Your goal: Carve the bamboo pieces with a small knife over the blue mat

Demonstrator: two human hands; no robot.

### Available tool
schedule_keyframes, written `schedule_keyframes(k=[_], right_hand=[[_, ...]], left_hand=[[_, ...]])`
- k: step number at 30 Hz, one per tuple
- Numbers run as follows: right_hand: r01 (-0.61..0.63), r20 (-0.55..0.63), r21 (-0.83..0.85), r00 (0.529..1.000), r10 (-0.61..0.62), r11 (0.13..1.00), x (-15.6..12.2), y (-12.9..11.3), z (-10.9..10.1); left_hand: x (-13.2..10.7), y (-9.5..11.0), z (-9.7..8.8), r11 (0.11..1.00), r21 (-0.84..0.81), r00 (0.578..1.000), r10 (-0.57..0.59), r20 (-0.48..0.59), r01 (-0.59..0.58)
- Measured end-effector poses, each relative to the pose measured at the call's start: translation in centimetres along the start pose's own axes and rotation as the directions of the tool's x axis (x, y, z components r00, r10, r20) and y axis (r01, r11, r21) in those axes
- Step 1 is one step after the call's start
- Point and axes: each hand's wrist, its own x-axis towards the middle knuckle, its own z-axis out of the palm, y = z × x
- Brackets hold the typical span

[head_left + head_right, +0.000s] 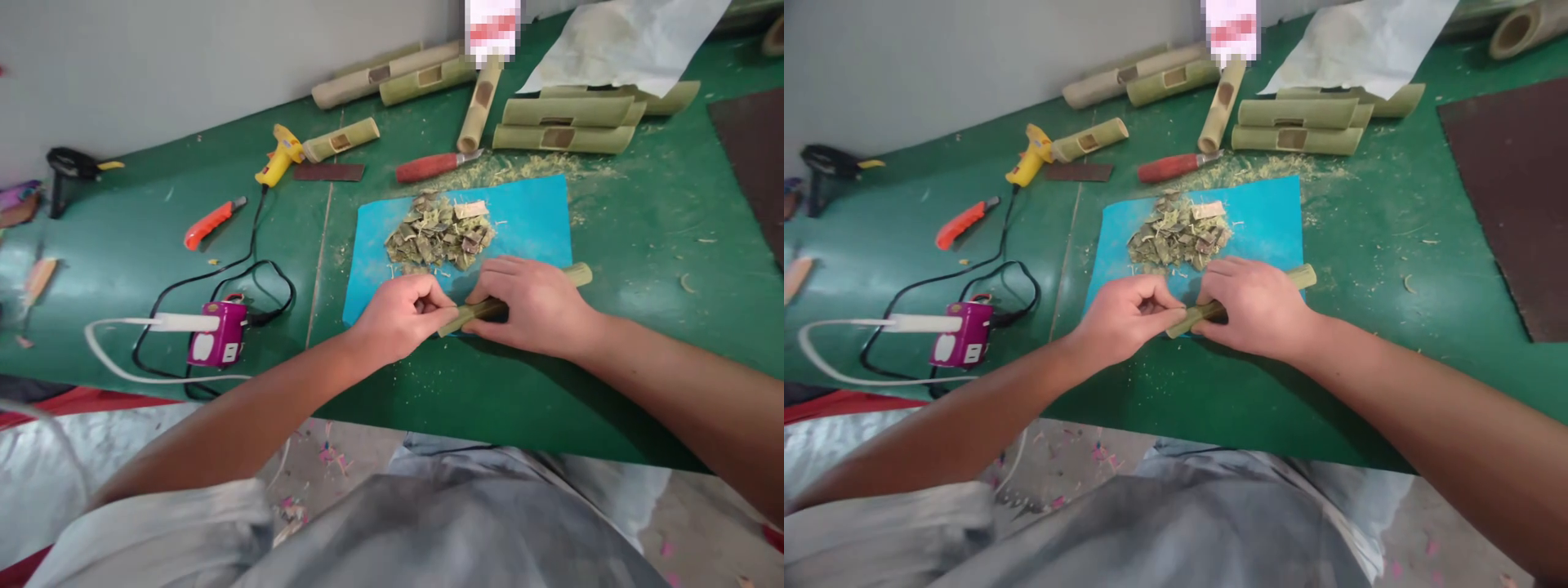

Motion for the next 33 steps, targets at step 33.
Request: schedule_keyframes(k=[33], right_hand=[[-0.003, -0.011, -0.036, 1.000, 0.002, 0.999, 0.0, -0.4, -0.3]], left_hand=[[-1.0, -1.7, 0.1, 0.980, -0.015, 0.977, 0.197, -0.079, -0.199]])
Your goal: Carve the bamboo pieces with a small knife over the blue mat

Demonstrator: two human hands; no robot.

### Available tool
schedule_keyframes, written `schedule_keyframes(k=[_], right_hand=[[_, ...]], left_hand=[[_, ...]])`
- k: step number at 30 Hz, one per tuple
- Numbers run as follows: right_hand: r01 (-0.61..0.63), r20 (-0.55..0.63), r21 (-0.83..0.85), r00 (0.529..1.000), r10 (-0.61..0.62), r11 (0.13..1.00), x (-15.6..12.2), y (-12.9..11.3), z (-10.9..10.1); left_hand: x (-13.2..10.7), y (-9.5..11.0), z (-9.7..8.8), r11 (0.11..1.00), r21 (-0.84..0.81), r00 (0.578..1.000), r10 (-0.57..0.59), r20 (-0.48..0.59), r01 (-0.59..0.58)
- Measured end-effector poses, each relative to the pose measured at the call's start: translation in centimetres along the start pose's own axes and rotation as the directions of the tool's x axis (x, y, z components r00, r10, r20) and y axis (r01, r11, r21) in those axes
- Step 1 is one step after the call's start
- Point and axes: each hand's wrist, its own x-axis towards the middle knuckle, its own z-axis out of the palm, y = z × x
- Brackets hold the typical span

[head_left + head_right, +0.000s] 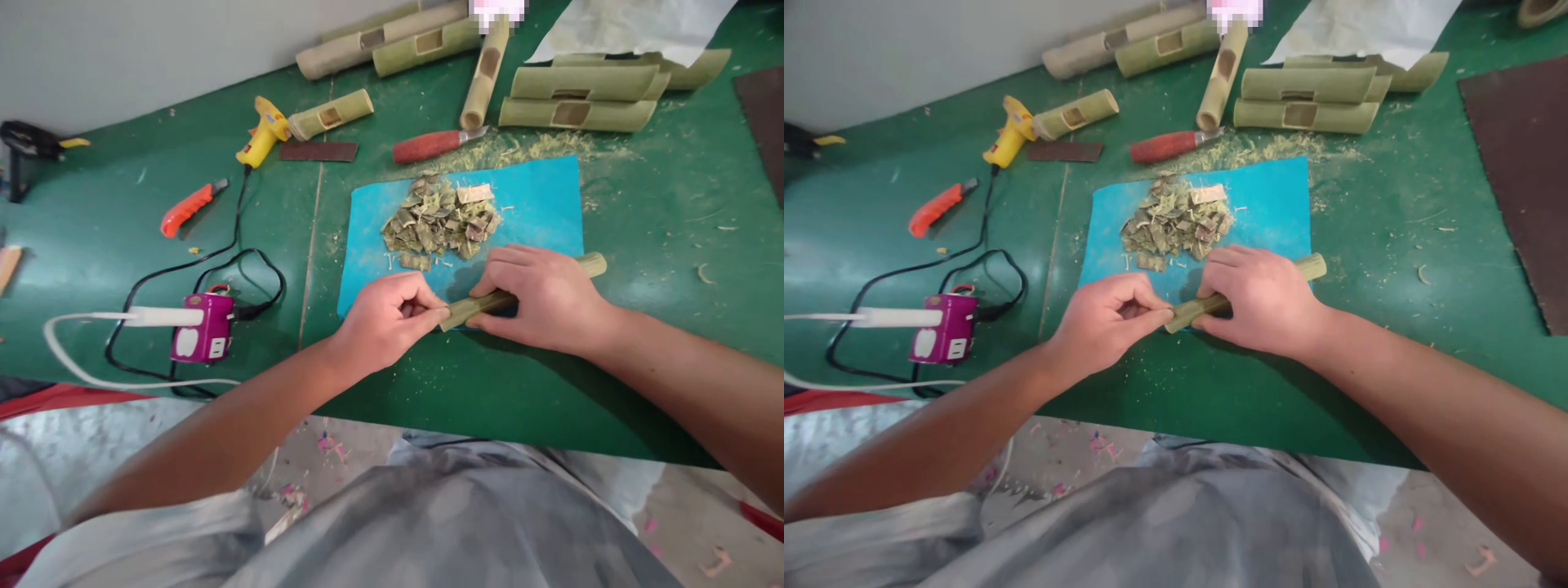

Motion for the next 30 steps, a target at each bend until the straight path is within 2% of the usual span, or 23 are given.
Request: schedule_keyframes(k=[12, 15, 19, 23, 30], right_hand=[[0.013, -0.023, -0.015, 1.000, -0.013, 1.000, -0.3, 0.2, 0.1], [0.013, -0.027, -0.026, 1.000, -0.014, 1.000, -0.2, 0.2, 0.1], [0.013, -0.024, -0.032, 1.000, -0.013, 0.999, -0.2, 0.2, 0.0], [0.010, -0.018, -0.032, 1.000, -0.010, 0.999, -0.2, 0.2, 0.0], [0.015, -0.057, -0.037, 0.998, -0.017, 0.999, -0.3, 0.6, -0.1]], left_hand=[[-0.3, -0.4, 0.1, 0.999, -0.031, 0.998, 0.017, -0.053, -0.019], [0.1, -0.3, 0.2, 0.999, -0.045, 0.999, 0.013, -0.038, -0.015], [0.0, -0.3, 0.0, 0.998, -0.062, 1.000, -0.024, -0.012, 0.023], [-0.4, -0.6, -0.2, 0.997, -0.057, 0.998, -0.052, -0.040, 0.049], [0.1, -1.5, 0.2, 0.983, -0.150, 0.991, -0.113, -0.074, 0.101]])
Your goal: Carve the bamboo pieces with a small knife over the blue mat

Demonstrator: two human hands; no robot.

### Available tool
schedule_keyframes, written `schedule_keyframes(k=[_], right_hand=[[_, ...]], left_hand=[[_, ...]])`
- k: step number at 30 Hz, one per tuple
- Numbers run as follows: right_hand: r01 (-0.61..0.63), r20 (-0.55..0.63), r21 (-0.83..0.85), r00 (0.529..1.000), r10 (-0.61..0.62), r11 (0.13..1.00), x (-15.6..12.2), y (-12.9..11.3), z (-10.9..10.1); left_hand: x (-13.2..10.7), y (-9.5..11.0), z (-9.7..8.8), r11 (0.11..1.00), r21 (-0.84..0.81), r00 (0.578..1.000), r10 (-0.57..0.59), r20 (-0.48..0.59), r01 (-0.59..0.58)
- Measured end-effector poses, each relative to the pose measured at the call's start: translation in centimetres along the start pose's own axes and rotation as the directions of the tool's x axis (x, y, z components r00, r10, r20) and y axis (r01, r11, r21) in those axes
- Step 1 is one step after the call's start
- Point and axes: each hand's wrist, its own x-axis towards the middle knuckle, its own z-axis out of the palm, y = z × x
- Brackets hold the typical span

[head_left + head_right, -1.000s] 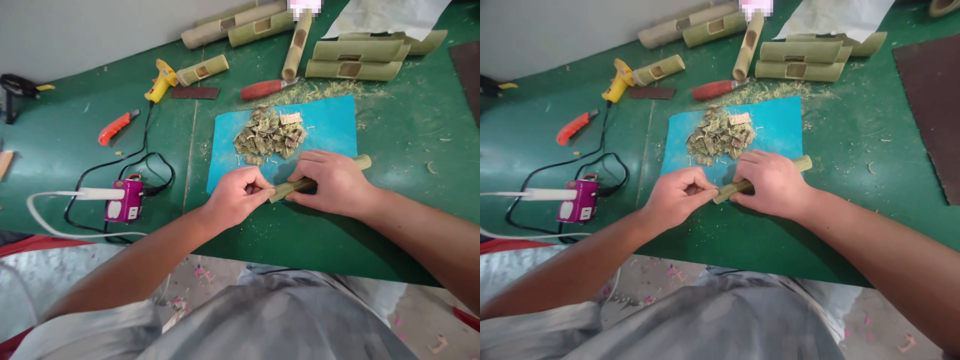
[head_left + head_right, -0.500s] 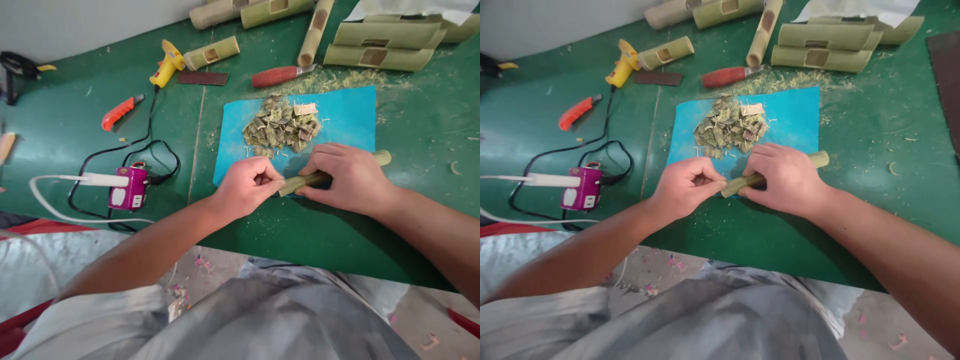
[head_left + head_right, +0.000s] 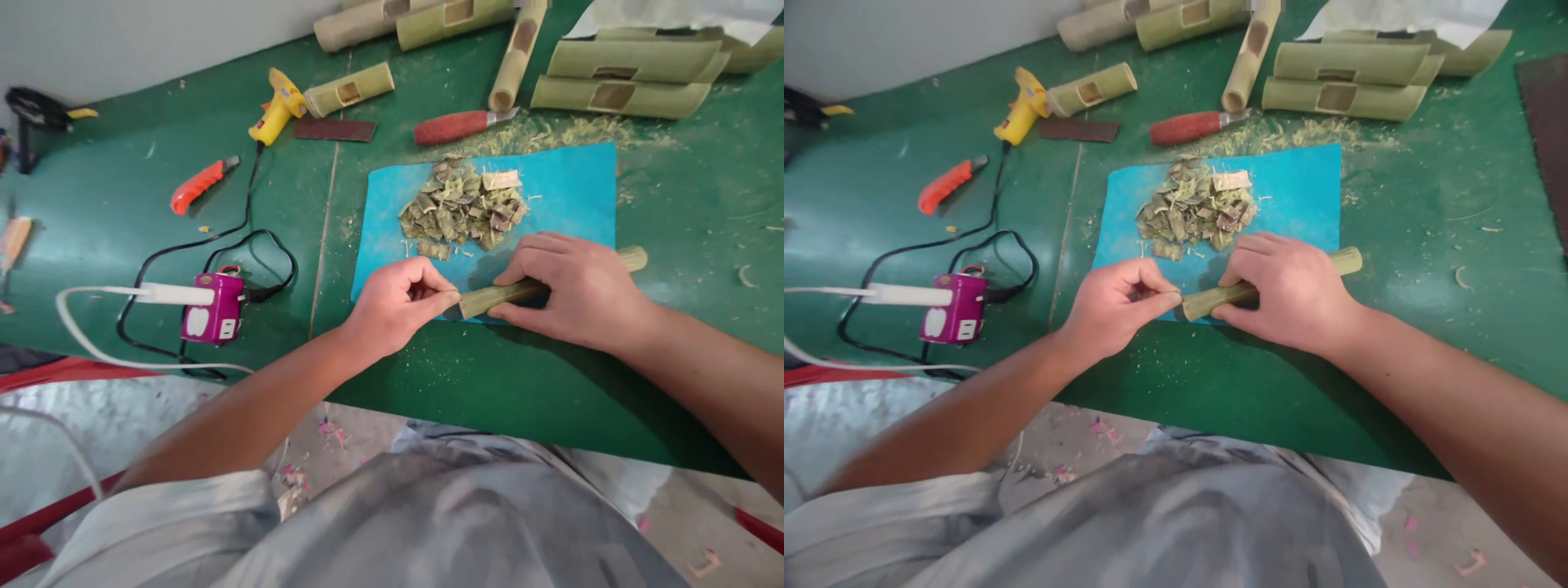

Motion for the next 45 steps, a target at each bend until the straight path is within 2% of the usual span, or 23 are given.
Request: schedule_keyframes(k=[3, 7, 12, 18, 24, 30, 35, 40, 45], right_hand=[[0.009, 0.004, -0.006, 1.000, -0.009, 1.000, -0.1, 0.0, 0.1], [0.027, 0.040, -0.052, 0.999, -0.025, 0.998, -0.3, -0.4, -0.2], [0.028, 0.036, -0.210, 0.999, -0.021, 0.977, -1.1, -0.7, -1.7], [0.057, 0.121, -0.314, 0.992, -0.019, 0.948, -1.8, 0.0, -3.5], [0.088, 0.133, -0.267, 0.990, -0.054, 0.960, -1.6, 0.3, -2.8], [0.018, 0.033, -0.268, 0.999, -0.009, 0.963, -2.0, 0.3, -1.7], [-0.042, 0.065, -0.298, 0.996, 0.064, 0.954, -2.1, -0.3, -1.4], [-0.070, 0.084, -0.332, 0.991, 0.103, 0.941, -2.2, -1.0, -1.9], [-0.074, 0.114, -0.333, 0.987, 0.117, 0.940, -2.2, -1.2, -2.3]], left_hand=[[-0.2, -0.2, -0.7, 1.000, -0.018, 0.998, 0.008, -0.070, -0.009], [-1.0, 0.5, -1.3, 0.998, -0.021, 0.987, 0.063, -0.145, -0.067], [-2.1, 0.9, -0.4, 0.992, -0.125, 0.983, 0.011, -0.185, -0.034], [-2.3, 0.5, 0.7, 0.987, -0.161, 0.977, -0.039, -0.211, 0.004], [-0.6, 1.5, 0.6, 0.968, -0.252, 0.981, -0.049, -0.186, 0.000], [2.4, 2.4, 0.9, 0.934, -0.349, 0.957, -0.034, -0.287, -0.072], [2.7, 1.3, 1.2, 0.959, -0.278, 0.932, -0.058, -0.357, -0.046], [2.3, 0.0, 1.3, 0.978, -0.207, 0.942, -0.070, -0.328, 0.001], [2.2, 0.2, 1.5, 0.989, -0.143, 0.951, -0.017, -0.310, -0.029]])
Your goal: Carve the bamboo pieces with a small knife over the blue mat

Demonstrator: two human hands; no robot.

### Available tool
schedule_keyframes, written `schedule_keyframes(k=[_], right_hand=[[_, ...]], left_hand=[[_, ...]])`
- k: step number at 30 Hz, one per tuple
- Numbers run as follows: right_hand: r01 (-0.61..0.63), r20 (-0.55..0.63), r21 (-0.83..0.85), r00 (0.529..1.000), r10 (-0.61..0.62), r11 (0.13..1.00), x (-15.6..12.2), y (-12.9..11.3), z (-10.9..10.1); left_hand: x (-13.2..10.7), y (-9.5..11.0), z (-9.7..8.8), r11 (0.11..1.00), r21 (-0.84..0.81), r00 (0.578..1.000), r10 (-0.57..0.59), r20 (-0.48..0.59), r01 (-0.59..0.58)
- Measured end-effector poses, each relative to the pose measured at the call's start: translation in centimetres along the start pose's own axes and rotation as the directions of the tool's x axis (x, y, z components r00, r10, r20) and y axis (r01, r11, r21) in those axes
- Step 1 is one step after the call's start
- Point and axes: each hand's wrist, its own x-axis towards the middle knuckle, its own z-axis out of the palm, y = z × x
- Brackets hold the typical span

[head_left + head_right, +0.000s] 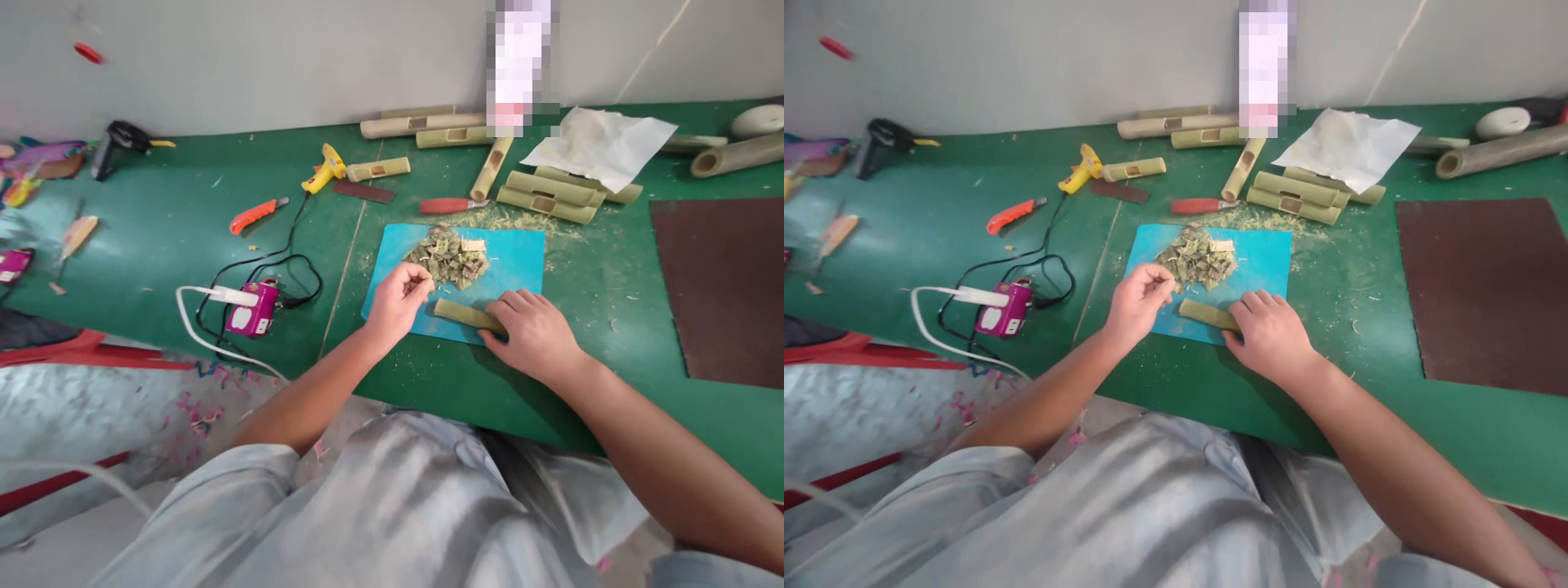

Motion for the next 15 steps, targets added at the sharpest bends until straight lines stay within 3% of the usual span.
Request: schedule_keyframes(k=[5, 9, 12, 15], right_hand=[[-0.003, 0.017, 0.055, 1.000, 0.002, 0.998, 0.1, 0.0, 0.2], [-0.006, 0.005, 0.074, 1.000, 0.006, 0.997, 0.1, 0.2, 0.6], [-0.010, -0.003, 0.082, 1.000, 0.011, 0.997, 0.2, 0.5, 0.8], [-0.010, -0.015, 0.084, 1.000, 0.012, 0.996, 0.2, 0.8, 0.9]], left_hand=[[2.4, 2.4, 1.4, 0.993, 0.007, 0.992, 0.114, 0.052, -0.114], [5.0, 5.2, 4.1, 0.976, -0.028, 0.976, 0.216, -0.039, -0.217], [5.1, 6.0, 5.6, 0.978, -0.100, 0.977, 0.169, -0.127, -0.182], [3.9, 5.3, 5.6, 0.986, -0.149, 0.984, 0.053, -0.171, -0.079]])
